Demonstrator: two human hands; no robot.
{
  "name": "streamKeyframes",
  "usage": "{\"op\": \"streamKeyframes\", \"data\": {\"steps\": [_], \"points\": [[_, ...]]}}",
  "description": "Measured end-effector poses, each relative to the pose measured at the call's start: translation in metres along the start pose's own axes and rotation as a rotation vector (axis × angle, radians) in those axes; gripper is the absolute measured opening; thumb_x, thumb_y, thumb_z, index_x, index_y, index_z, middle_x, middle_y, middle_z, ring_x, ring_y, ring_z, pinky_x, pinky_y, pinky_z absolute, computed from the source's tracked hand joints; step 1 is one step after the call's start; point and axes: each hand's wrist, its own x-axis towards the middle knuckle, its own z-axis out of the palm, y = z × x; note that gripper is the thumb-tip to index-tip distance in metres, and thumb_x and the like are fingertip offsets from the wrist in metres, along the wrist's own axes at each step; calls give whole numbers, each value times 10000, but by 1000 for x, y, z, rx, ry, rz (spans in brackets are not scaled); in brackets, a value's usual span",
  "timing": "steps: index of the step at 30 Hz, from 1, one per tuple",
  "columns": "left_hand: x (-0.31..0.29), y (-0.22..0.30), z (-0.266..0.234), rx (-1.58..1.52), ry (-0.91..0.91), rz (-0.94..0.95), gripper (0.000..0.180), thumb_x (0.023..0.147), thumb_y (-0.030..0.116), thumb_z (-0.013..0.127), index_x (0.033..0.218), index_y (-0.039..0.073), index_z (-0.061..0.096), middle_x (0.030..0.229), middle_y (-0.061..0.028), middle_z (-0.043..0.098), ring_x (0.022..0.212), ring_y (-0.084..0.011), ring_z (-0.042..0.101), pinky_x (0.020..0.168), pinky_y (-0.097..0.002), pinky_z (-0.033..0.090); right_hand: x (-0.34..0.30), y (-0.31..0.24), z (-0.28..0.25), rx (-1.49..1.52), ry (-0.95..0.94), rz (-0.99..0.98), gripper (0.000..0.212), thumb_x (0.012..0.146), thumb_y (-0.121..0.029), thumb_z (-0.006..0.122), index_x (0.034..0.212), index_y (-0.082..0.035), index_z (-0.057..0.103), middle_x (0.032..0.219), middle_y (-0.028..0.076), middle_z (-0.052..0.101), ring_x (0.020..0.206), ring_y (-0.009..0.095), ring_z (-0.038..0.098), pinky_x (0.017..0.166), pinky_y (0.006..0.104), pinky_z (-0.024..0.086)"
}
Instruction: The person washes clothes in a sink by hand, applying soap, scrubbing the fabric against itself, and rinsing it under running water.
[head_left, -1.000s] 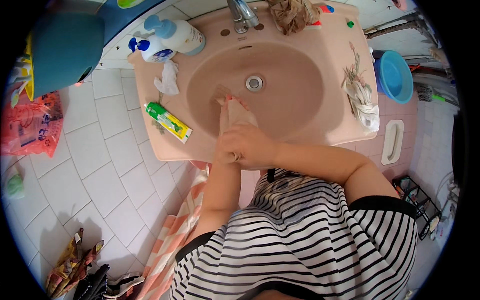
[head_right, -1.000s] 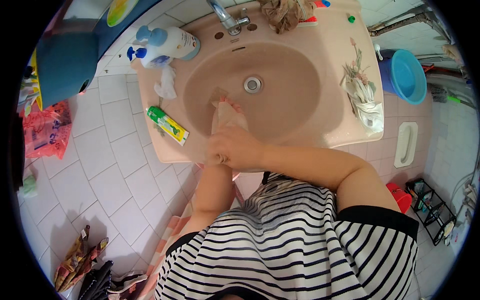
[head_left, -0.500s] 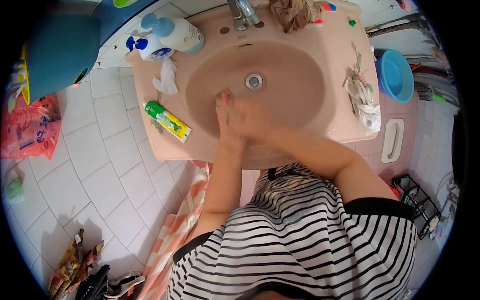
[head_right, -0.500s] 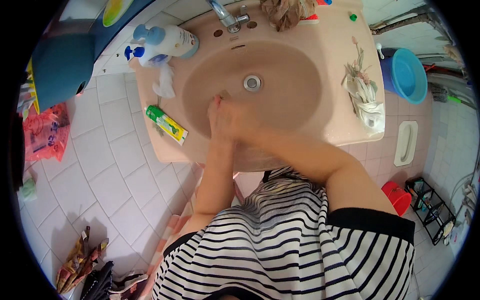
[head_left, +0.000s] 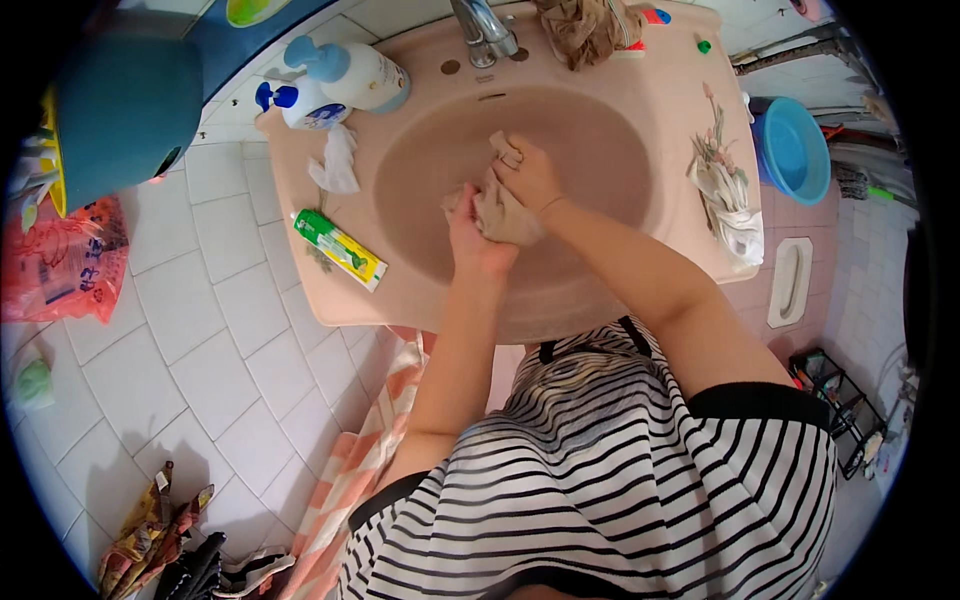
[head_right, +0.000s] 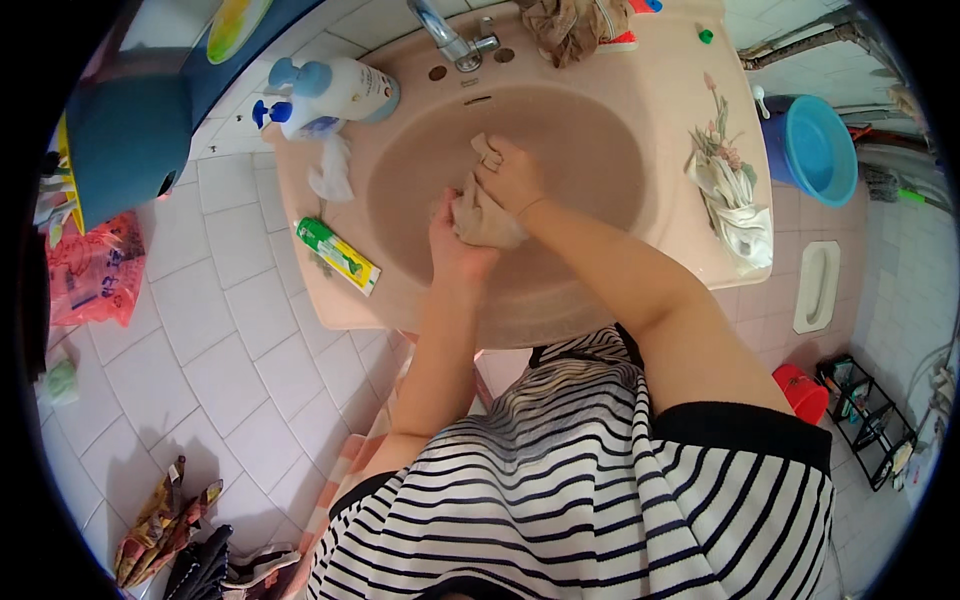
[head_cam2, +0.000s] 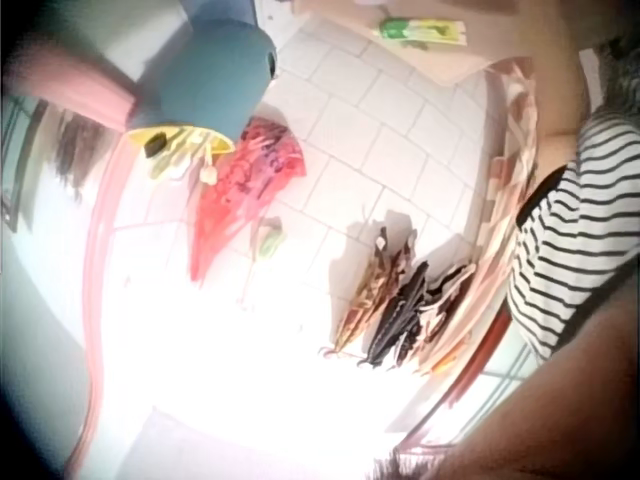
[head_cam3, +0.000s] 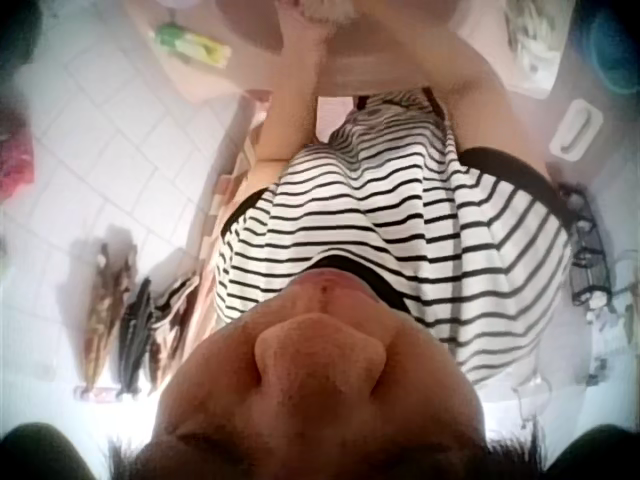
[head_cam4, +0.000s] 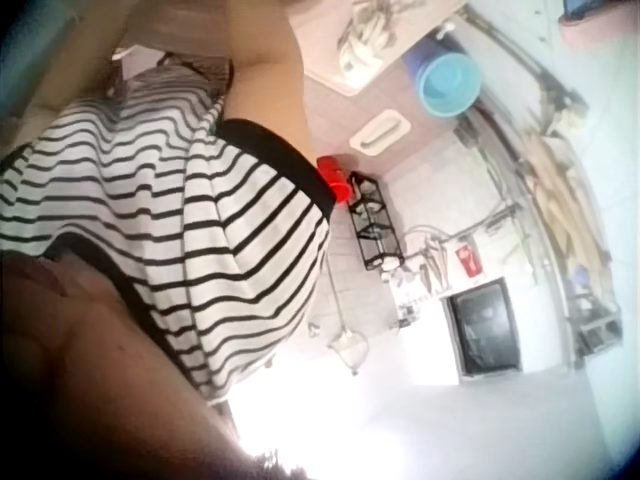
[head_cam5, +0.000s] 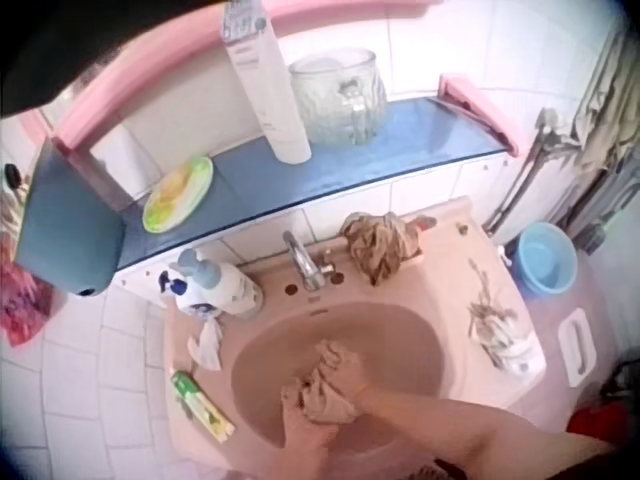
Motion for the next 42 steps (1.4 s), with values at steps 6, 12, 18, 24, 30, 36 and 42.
{"op": "streamKeyframes", "data": {"steps": [6,12,18,24,30,36,42], "points": [[-4,5,-8,-3,-186,-208,458,940,427,350,1208,77,476,1264,-71,494,1212,-252,422,1006,-485,335,6,-14,-7,629,-315,-137,207,815,-121,595,1017,-77,574,1000,152,601,906,213,579,786,321,465],[41,28,-30,-72,-742,-508,364,943,378,417,1159,97,498,1106,-48,548,989,-186,521,961,-414,391,-87,-41,8,-171,-429,-855,165,725,-170,615,870,-92,627,860,78,597,807,254,576,714,377,453],[24,-9,-3,123,-218,-13,201,934,288,467,1014,112,524,820,-1,536,753,-150,528,697,-303,449,-37,-23,1,-691,-157,-625,137,738,-256,565,742,-135,629,772,45,605,750,241,577,599,399,435],[-5,-17,13,55,109,32,197,926,284,463,863,122,557,746,10,539,708,-163,538,643,-307,467,-56,-7,33,-482,-96,-316,202,678,-297,589,703,-97,610,684,96,597,709,276,595,545,431,442],[-11,-7,22,57,79,-18,252,915,276,430,865,104,608,815,-6,617,780,-213,603,670,-354,489,-51,-17,11,-615,-49,-626,189,740,-272,562,747,-97,634,741,120,621,724,285,608,576,407,471],[12,-7,-17,82,-219,-32,206,929,271,409,915,134,561,870,-6,593,826,-158,581,734,-318,483,-46,-23,2,-339,-140,-522,184,759,-225,547,794,-71,641,737,131,620,756,289,607,614,385,483],[21,-12,-16,84,-228,-48,240,919,272,408,940,119,592,914,-19,628,869,-209,598,782,-384,479,-26,0,1,-622,-143,-586,280,748,-242,553,940,-47,611,885,128,618,780,264,607,619,370,489]]}}
